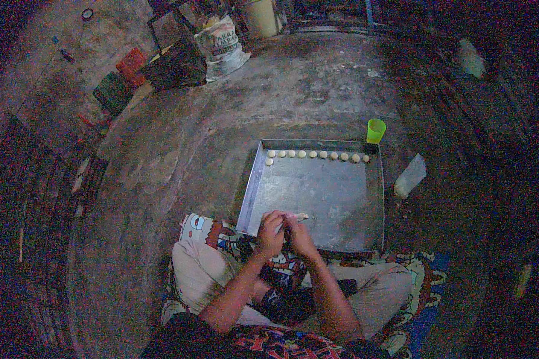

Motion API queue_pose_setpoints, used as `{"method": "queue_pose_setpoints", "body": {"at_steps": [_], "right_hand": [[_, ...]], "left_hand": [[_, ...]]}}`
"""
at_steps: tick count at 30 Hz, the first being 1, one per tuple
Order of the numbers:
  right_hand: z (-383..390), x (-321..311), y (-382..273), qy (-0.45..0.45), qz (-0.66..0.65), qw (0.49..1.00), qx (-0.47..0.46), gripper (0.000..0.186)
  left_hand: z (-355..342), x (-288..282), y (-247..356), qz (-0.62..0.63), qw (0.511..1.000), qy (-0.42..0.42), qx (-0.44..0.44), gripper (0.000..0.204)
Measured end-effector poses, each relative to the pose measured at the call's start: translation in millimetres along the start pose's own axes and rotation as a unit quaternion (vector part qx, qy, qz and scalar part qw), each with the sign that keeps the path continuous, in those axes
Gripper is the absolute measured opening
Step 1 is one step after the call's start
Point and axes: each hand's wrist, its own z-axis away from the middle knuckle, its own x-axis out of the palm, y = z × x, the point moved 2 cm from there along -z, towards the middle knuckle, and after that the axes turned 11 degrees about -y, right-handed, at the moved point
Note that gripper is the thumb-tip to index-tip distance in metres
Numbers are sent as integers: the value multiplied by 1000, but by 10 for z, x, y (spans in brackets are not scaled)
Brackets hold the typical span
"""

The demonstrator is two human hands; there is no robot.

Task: The person shapes dough into small balls by hand and places them in a row on a metal tray.

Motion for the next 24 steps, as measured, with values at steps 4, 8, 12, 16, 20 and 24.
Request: {"method": "queue_pose_setpoints", "body": {"at_steps": [4,8,12,16,20,24], "right_hand": [[-46,77,91,65,-179,982,-7,42],[-85,42,137,53,-291,954,-38,38],[-113,-50,126,-26,-265,963,30,47],[183,-13,-466,70,-245,961,106,56],[110,91,-563,35,-206,978,-19,52],[16,133,-393,195,82,955,-207,49]], "left_hand": [[-103,-71,-28,362,892,-236,-135,35],[-203,-270,257,491,812,-267,-171,42],[-182,-176,186,400,874,-224,-165,37],[-218,-217,250,337,914,-140,-178,29],[-228,-114,168,462,848,-26,-257,23],[-234,-113,277,411,876,-26,-251,23]]}}
